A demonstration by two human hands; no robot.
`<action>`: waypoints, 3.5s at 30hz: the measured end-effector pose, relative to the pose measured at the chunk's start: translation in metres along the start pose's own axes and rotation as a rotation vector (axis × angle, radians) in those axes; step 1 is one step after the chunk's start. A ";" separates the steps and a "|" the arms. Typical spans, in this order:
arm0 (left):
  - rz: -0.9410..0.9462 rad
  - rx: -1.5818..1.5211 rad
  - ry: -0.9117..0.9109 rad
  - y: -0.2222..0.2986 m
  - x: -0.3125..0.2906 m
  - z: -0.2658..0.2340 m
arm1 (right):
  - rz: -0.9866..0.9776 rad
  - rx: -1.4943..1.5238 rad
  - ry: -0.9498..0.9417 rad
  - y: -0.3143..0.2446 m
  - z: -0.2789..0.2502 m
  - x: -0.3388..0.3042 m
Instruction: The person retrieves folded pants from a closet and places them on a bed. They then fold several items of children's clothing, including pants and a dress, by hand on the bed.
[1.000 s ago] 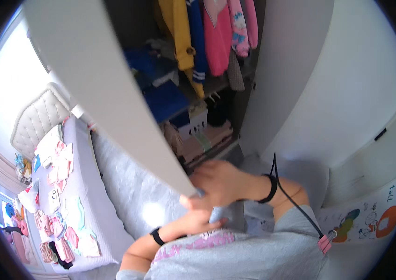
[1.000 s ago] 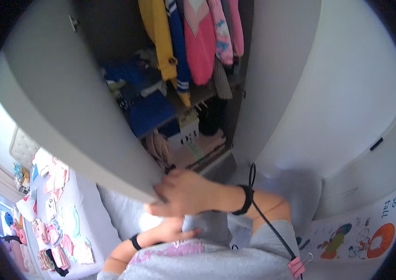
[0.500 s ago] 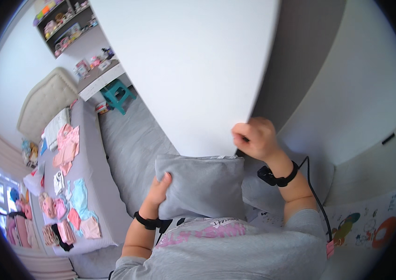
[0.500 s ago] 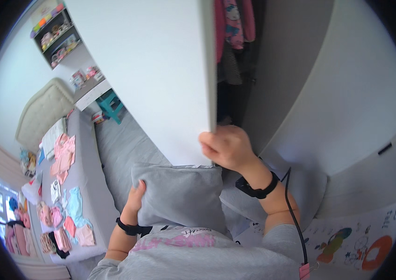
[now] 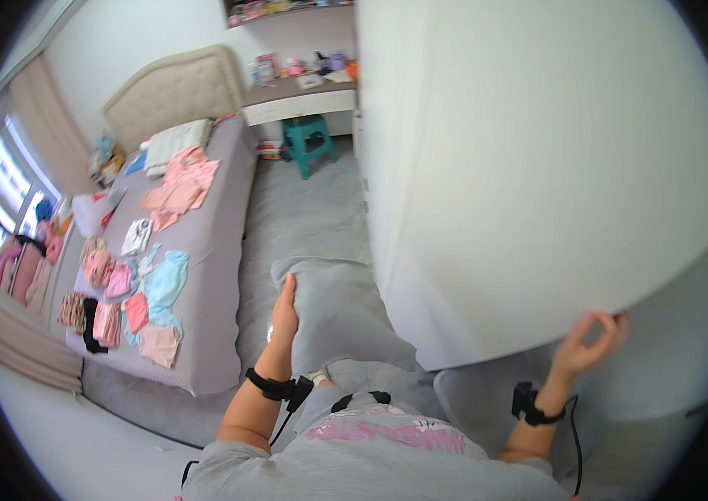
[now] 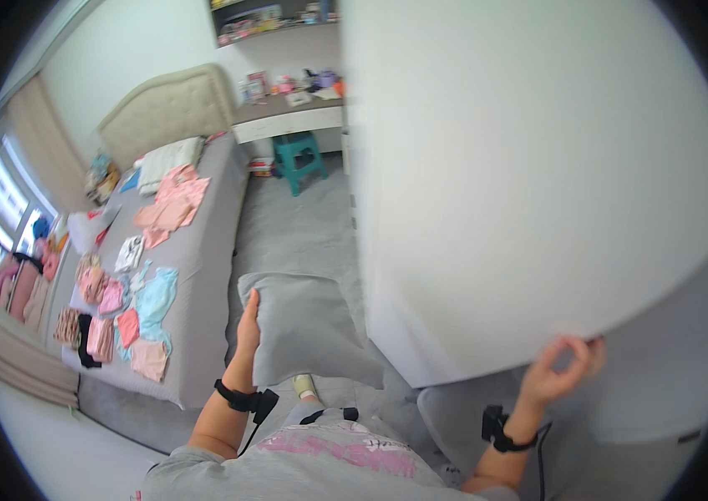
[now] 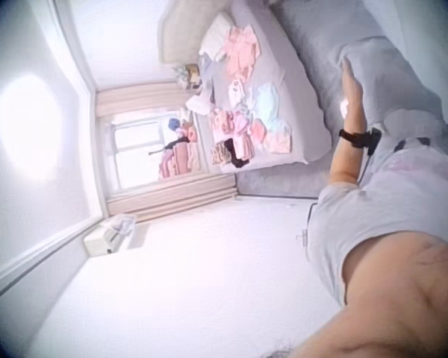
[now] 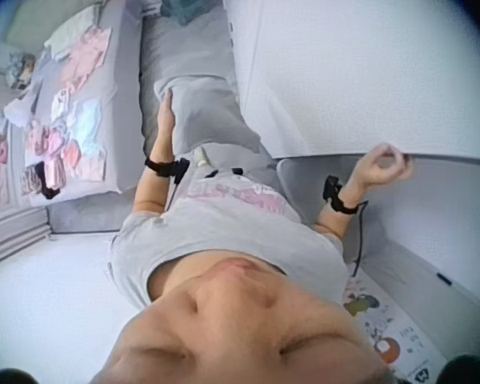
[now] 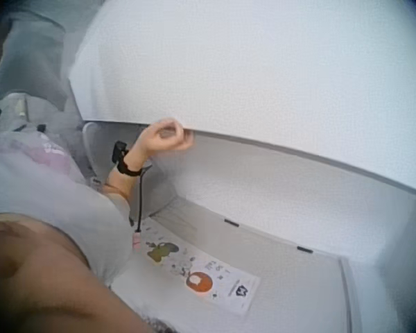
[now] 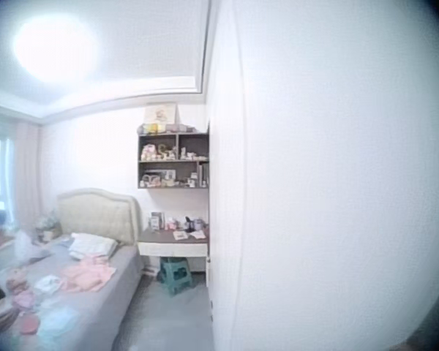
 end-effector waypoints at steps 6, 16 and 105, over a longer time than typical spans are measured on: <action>-0.322 -0.547 0.103 0.006 0.053 -0.051 | 0.061 -0.706 0.162 -0.072 0.006 0.002; -0.169 -0.616 0.340 0.030 0.194 -0.230 | 0.261 0.431 -0.371 -0.266 0.249 -0.035; 0.497 0.606 1.722 0.499 0.535 -0.669 | -0.884 2.691 -2.072 -1.511 0.841 -0.031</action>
Point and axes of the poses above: each hand's wrist, its own x-axis towards the middle knuckle, its own z-axis out of the palm, y = z × x, the point moved 8 cm from there along x, towards the middle knuckle, and after that the axes turned 1 degree about -y, right-handed, at the moved point
